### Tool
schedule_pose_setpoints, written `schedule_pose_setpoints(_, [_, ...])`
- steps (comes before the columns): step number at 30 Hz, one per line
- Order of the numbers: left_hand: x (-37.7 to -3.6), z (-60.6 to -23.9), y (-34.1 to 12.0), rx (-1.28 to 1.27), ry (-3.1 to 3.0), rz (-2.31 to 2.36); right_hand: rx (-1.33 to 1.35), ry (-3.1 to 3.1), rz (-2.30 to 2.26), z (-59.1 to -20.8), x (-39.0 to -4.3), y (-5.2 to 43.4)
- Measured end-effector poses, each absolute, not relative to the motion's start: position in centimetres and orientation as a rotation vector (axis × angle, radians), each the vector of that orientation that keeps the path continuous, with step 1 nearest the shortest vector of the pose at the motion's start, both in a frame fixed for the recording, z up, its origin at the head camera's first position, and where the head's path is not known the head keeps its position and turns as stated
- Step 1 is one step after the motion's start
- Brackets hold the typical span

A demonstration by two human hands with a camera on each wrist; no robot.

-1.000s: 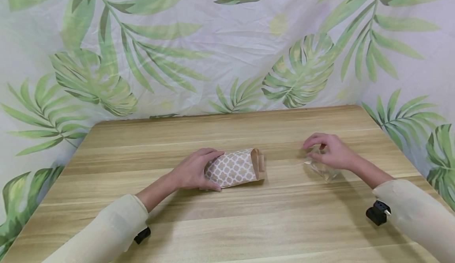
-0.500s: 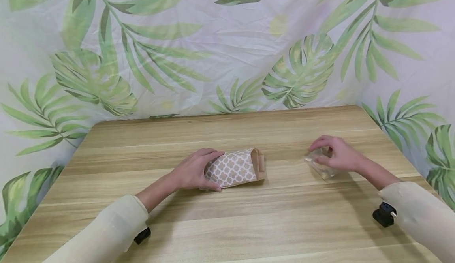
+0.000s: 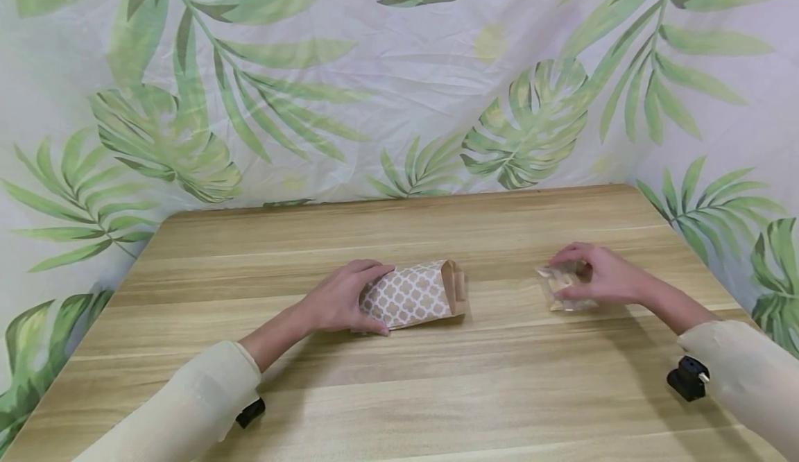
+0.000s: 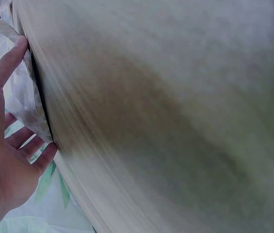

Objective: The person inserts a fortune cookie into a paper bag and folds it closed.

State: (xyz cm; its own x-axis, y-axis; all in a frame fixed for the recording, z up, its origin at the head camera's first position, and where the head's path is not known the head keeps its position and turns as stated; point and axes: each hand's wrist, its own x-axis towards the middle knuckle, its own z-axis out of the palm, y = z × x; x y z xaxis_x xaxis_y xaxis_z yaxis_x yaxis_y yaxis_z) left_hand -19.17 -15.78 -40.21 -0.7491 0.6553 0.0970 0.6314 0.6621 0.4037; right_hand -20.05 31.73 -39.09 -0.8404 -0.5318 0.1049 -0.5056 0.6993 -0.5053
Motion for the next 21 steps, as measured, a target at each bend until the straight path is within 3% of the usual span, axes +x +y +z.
schedule_pose_setpoints(9, [-19.2,-40.3,-15.7,1.095,2.815,0.637,-1.077,2.82,-0.787,-39.3,-19.9,33.0])
schedule_pose_setpoints(21, [-19.2,-40.3,-15.8,1.088,2.814,0.635,-1.087,2.823,-0.678,-39.1,-19.9,33.3])
